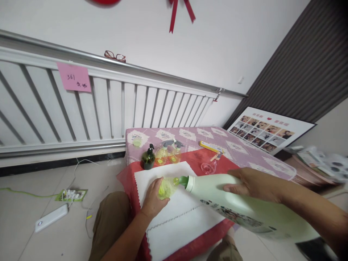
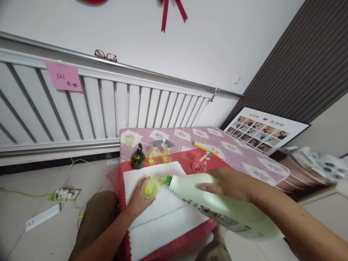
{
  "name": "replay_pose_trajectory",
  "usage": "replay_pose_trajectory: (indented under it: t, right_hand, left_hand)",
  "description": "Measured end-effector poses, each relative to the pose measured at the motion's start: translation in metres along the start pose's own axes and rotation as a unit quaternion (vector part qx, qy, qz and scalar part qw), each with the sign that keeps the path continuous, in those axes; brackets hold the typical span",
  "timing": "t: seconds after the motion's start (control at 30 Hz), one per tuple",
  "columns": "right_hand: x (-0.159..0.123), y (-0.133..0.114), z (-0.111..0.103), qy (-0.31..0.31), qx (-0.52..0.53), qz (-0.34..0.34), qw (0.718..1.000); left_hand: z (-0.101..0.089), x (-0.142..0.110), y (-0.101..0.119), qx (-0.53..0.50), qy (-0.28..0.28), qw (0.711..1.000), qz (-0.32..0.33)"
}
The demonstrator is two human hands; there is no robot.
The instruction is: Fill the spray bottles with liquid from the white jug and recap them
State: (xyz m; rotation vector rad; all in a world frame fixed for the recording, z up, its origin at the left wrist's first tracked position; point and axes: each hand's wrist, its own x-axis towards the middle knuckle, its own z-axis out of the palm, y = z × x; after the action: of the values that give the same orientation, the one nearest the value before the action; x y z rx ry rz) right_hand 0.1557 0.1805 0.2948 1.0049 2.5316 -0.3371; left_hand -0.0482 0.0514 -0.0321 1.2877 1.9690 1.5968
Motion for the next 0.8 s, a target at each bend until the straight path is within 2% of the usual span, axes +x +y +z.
replay_pose_trajectory:
  t: [0.43, 0.8]
  right_hand:
    - [0.0025, 0.0042, 0.0001, -0.001, 0.031, -0.007, 0.999]
    - [0.0031, 0.0005, -0.0012, -0.001, 0.001, -0.004, 1.000]
  left_hand:
    - [-0.0001, -0.0002, -0.0028, 0.003, 0.000, 1.000, 0.004]
    - [0.0003, -0.0003, -0.0027, 0.004, 0.001, 1.000, 0.014]
